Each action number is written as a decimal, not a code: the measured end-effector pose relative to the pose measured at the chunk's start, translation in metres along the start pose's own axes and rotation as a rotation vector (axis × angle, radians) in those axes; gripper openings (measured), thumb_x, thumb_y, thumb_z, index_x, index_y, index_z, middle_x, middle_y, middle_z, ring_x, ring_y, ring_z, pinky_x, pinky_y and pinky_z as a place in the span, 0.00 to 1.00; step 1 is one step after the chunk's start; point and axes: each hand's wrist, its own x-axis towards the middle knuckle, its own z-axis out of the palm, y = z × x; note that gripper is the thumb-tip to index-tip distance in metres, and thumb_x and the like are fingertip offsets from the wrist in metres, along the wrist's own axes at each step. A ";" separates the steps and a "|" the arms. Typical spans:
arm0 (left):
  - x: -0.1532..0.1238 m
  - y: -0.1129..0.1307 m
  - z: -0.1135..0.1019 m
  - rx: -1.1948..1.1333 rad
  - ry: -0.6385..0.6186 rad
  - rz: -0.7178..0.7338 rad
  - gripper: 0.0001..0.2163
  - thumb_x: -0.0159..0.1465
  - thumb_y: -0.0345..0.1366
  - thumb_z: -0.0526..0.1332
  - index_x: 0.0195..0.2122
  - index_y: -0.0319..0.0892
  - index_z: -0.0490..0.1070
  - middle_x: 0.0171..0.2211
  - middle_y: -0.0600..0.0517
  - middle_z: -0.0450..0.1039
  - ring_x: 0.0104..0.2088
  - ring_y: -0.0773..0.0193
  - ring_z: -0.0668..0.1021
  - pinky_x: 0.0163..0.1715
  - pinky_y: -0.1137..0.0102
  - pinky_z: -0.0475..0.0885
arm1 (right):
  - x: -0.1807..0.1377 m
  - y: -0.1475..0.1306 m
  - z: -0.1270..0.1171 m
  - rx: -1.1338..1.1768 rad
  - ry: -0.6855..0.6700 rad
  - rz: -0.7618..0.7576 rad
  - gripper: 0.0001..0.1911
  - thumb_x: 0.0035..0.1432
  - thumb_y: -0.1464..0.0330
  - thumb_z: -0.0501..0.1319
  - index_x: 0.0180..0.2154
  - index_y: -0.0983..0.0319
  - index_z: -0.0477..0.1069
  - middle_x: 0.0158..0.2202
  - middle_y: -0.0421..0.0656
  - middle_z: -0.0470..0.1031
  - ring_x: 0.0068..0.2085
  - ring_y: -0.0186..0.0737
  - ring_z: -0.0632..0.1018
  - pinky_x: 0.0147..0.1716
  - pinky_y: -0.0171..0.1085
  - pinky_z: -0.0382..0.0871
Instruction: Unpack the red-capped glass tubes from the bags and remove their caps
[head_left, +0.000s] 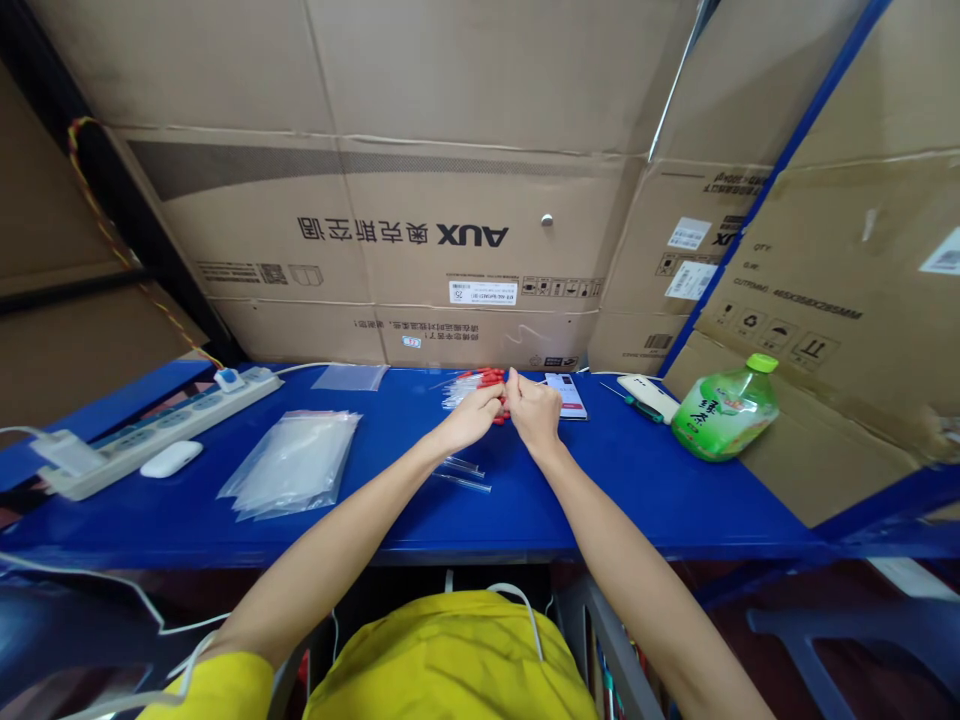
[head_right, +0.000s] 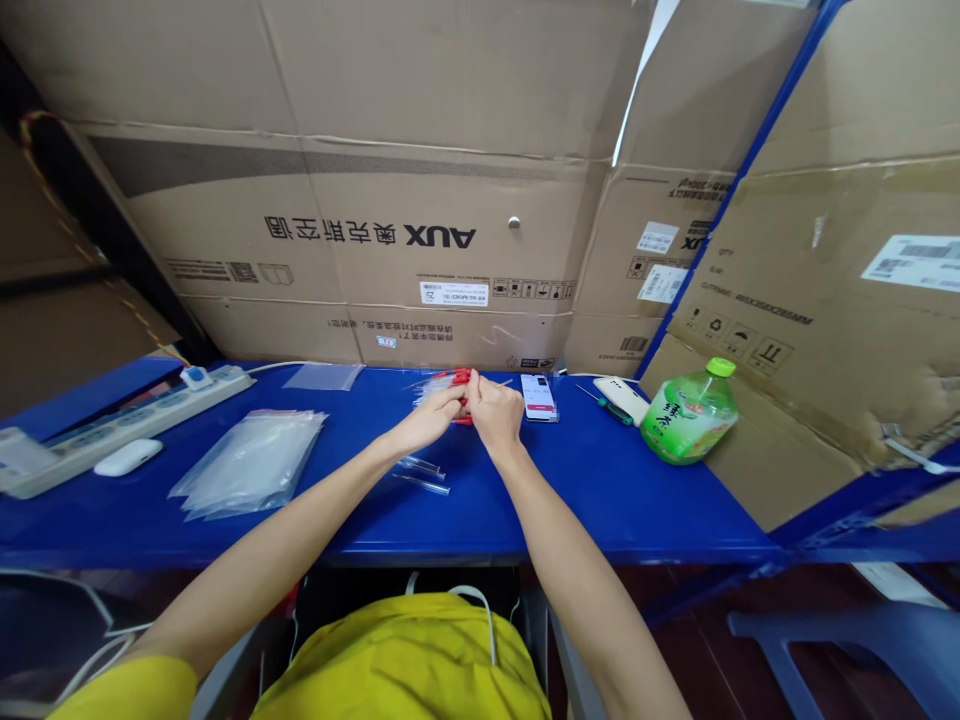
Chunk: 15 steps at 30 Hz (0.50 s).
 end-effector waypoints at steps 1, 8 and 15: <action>-0.001 0.002 -0.003 0.018 -0.025 0.007 0.09 0.63 0.29 0.50 0.36 0.40 0.70 0.37 0.48 0.76 0.38 0.62 0.76 0.43 0.66 0.75 | 0.001 0.001 -0.001 0.045 -0.008 0.038 0.30 0.74 0.59 0.48 0.24 0.61 0.75 0.22 0.46 0.78 0.24 0.36 0.73 0.29 0.37 0.54; -0.010 0.012 -0.016 0.175 -0.251 0.123 0.18 0.75 0.47 0.47 0.39 0.41 0.68 0.32 0.50 0.71 0.32 0.64 0.73 0.38 0.69 0.72 | 0.009 0.015 -0.005 0.338 -0.145 0.171 0.36 0.72 0.47 0.43 0.16 0.59 0.56 0.15 0.39 0.60 0.20 0.34 0.61 0.23 0.37 0.52; -0.007 0.023 -0.018 0.195 -0.162 0.141 0.18 0.75 0.46 0.47 0.33 0.42 0.67 0.28 0.51 0.70 0.29 0.64 0.72 0.33 0.69 0.69 | 0.013 0.011 -0.006 0.248 -0.157 0.254 0.29 0.73 0.52 0.50 0.30 0.65 0.75 0.29 0.44 0.77 0.32 0.40 0.76 0.31 0.35 0.69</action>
